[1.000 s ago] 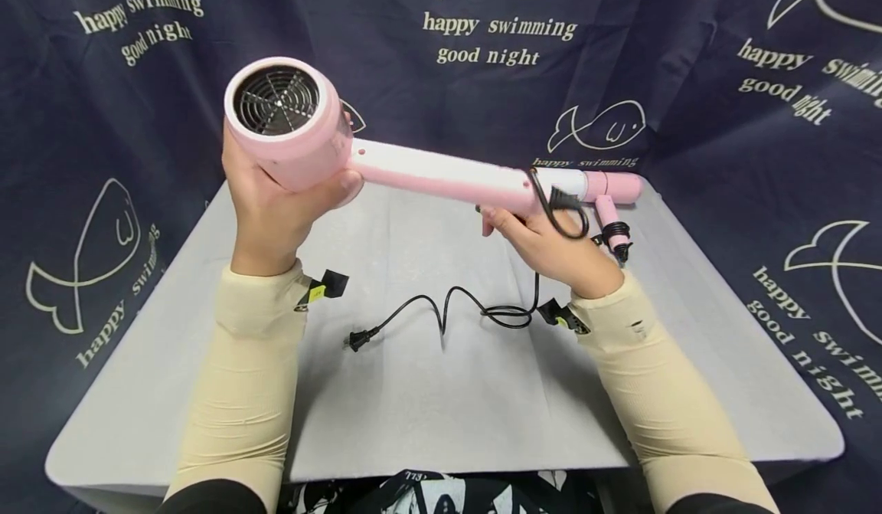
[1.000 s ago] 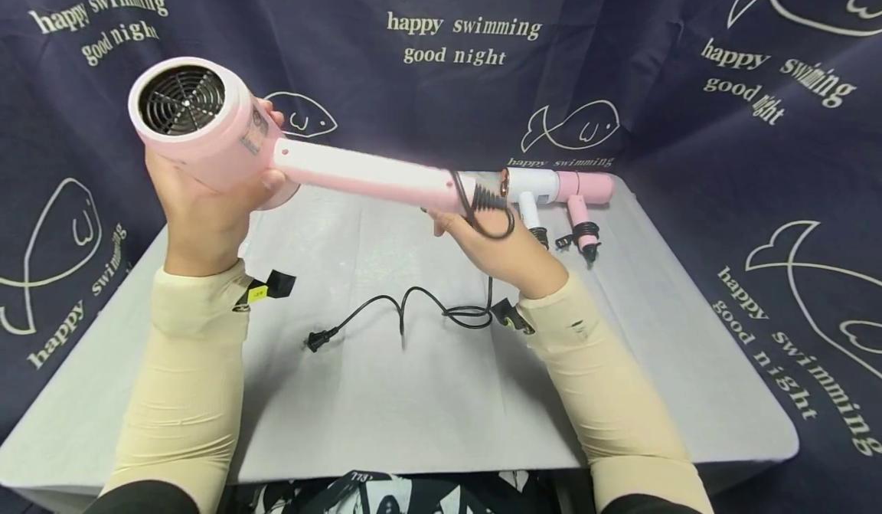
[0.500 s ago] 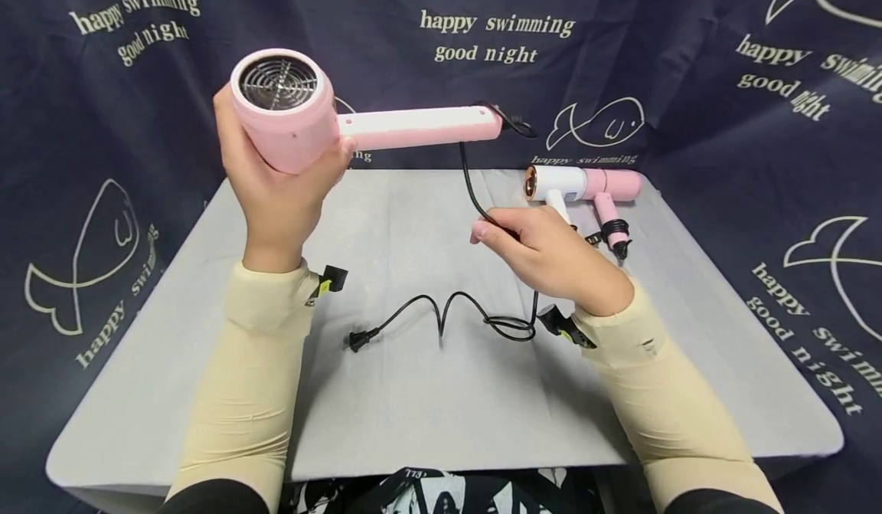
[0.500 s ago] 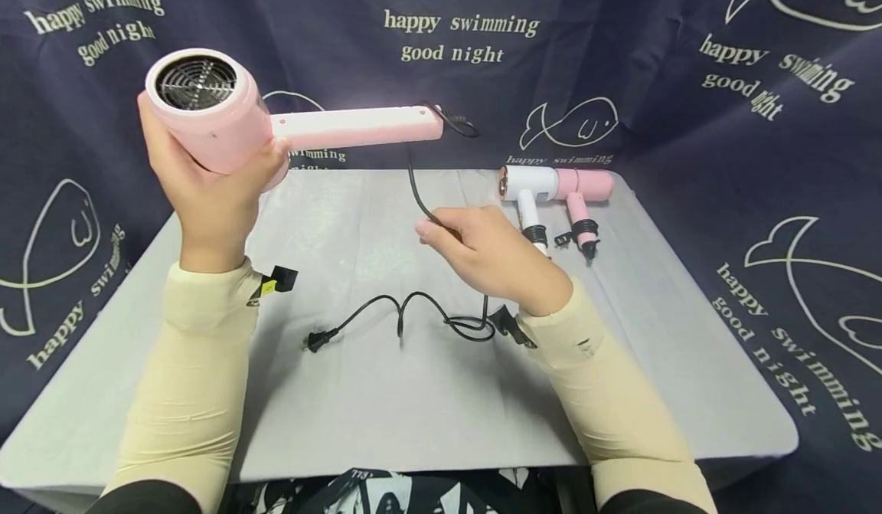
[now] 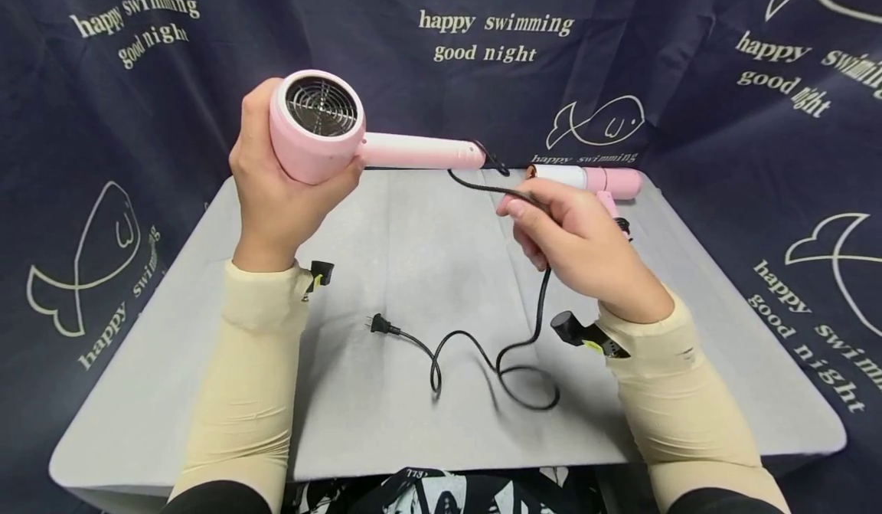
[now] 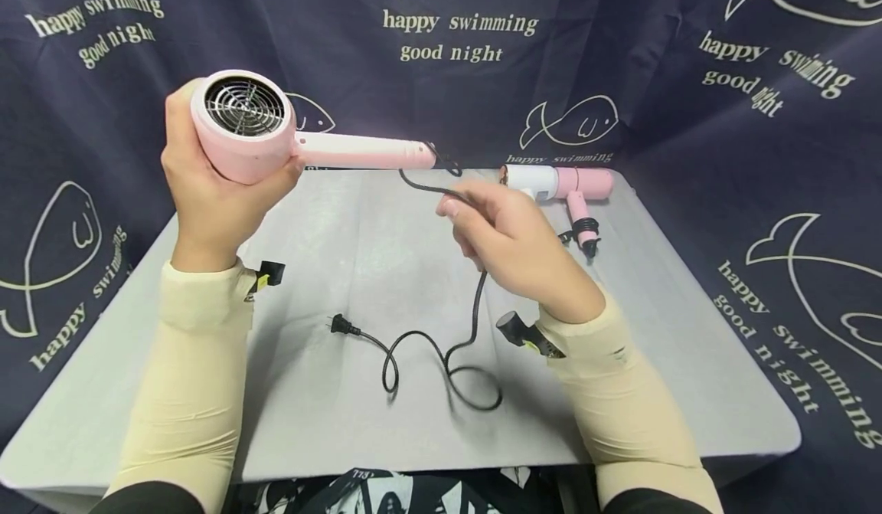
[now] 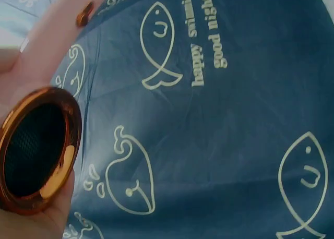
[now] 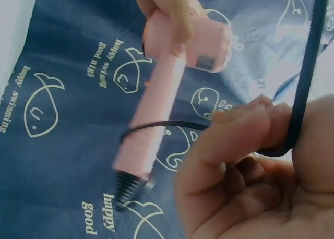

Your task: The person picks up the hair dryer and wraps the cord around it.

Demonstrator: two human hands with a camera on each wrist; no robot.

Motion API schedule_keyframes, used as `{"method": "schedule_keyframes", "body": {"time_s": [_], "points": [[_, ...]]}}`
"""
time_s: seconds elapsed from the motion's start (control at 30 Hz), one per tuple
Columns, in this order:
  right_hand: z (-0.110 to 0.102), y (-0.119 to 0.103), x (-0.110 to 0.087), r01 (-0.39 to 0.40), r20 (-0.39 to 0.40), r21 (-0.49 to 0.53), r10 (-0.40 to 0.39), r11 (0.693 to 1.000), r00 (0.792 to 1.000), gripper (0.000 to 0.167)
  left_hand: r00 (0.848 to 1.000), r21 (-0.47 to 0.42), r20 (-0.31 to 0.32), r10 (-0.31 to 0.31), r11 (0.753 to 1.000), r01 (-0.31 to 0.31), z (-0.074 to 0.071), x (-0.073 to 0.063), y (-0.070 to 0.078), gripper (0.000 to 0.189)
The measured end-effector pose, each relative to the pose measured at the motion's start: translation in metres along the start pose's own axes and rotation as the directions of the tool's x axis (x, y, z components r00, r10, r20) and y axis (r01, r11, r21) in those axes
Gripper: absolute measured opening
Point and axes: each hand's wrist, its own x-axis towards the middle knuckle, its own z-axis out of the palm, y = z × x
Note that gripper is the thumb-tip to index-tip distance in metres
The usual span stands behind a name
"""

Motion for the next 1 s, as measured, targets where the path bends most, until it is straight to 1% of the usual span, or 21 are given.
{"method": "schedule_keyframes", "body": {"time_s": [0.07, 0.13, 0.2, 0.27, 0.3, 0.37, 0.47, 0.53, 0.57, 0.63, 0.7, 0.73, 0.8, 0.87, 0.93, 0.97, 1.0], "points": [[-0.003, -0.001, 0.0, 0.016, -0.065, 0.098, -0.009, 0.995, 0.998, 0.017, 0.999, 0.006, 0.037, 0.012, 1.0, -0.012, -0.004, 0.001, 0.0, 0.071], [-0.006, 0.0, 0.0, 0.057, -0.128, 0.189, -0.033, 0.98, 0.991, 0.018, 0.997, -0.03, 0.079, 0.017, 0.999, -0.015, -0.007, 0.001, -0.001, 0.071], [-0.009, 0.002, 0.002, 0.107, -0.187, 0.238, -0.063, 0.965, 0.98, 0.02, 0.993, -0.072, 0.121, 0.014, 0.997, -0.005, -0.011, 0.002, -0.002, 0.073], [-0.011, 0.005, 0.004, 0.141, -0.23, 0.257, -0.081, 0.956, 0.97, 0.021, 0.987, -0.128, 0.16, 0.014, 0.992, 0.007, -0.014, 0.002, -0.004, 0.075], [-0.012, 0.007, 0.005, 0.146, -0.247, 0.256, -0.082, 0.956, 0.966, 0.022, 0.984, -0.158, 0.178, 0.014, 0.987, 0.015, -0.015, 0.002, -0.005, 0.076], [-0.014, 0.009, 0.008, 0.143, -0.286, 0.218, -0.077, 0.966, 0.955, 0.022, 0.978, -0.217, 0.209, 0.015, 0.976, 0.031, -0.018, 0.002, -0.007, 0.078], [-0.015, 0.01, 0.01, 0.12, -0.327, 0.149, -0.065, 0.982, 0.943, 0.02, 0.969, -0.319, 0.245, 0.015, 0.946, 0.066, -0.02, 0.001, -0.007, 0.081], [-0.014, 0.009, 0.012, 0.115, -0.353, 0.058, -0.087, 0.992, 0.932, 0.019, 0.966, -0.374, 0.256, 0.021, 0.924, 0.079, -0.021, 0.001, -0.006, 0.082], [-0.013, 0.007, 0.012, 0.118, -0.359, 0.037, -0.097, 0.992, 0.928, 0.017, 0.966, -0.404, 0.259, 0.021, 0.911, 0.089, -0.022, 0.001, -0.006, 0.083], [-0.011, 0.006, 0.013, 0.14, -0.361, 0.0, -0.13, 0.99, 0.924, 0.015, 0.967, -0.436, 0.253, 0.025, 0.896, 0.091, -0.022, 0.001, -0.004, 0.082], [-0.01, 0.01, 0.015, 0.155, -0.351, -0.023, -0.153, 0.988, 0.924, 0.013, 0.97, -0.473, 0.243, 0.015, 0.875, 0.105, -0.022, 0.001, -0.002, 0.082], [-0.009, 0.013, 0.016, 0.156, -0.341, -0.023, -0.154, 0.987, 0.927, 0.012, 0.971, -0.494, 0.238, 0.006, 0.862, 0.116, -0.022, 0.0, -0.002, 0.083], [-0.008, 0.019, 0.018, 0.144, -0.309, -0.033, -0.147, 0.989, 0.94, 0.009, 0.972, -0.551, 0.233, -0.018, 0.821, 0.147, -0.021, -0.001, -0.002, 0.084], [-0.006, 0.027, 0.019, 0.122, -0.258, -0.061, -0.134, 0.991, 0.957, 0.008, 0.972, -0.618, 0.232, -0.038, 0.766, 0.177, -0.02, -0.002, -0.001, 0.084], [-0.004, 0.031, 0.02, 0.099, -0.196, -0.092, -0.116, 0.991, 0.974, 0.009, 0.973, -0.674, 0.227, -0.04, 0.715, 0.187, -0.019, -0.002, 0.0, 0.081], [-0.002, 0.033, 0.02, 0.091, -0.161, -0.102, -0.107, 0.991, 0.981, 0.01, 0.974, -0.694, 0.221, -0.04, 0.695, 0.187, -0.018, -0.001, 0.002, 0.079], [0.0, 0.034, 0.02, 0.085, -0.127, -0.107, -0.099, 0.991, 0.987, 0.012, 0.978, -0.703, 0.207, -0.039, 0.689, 0.176, -0.018, -0.001, 0.004, 0.076]]}}
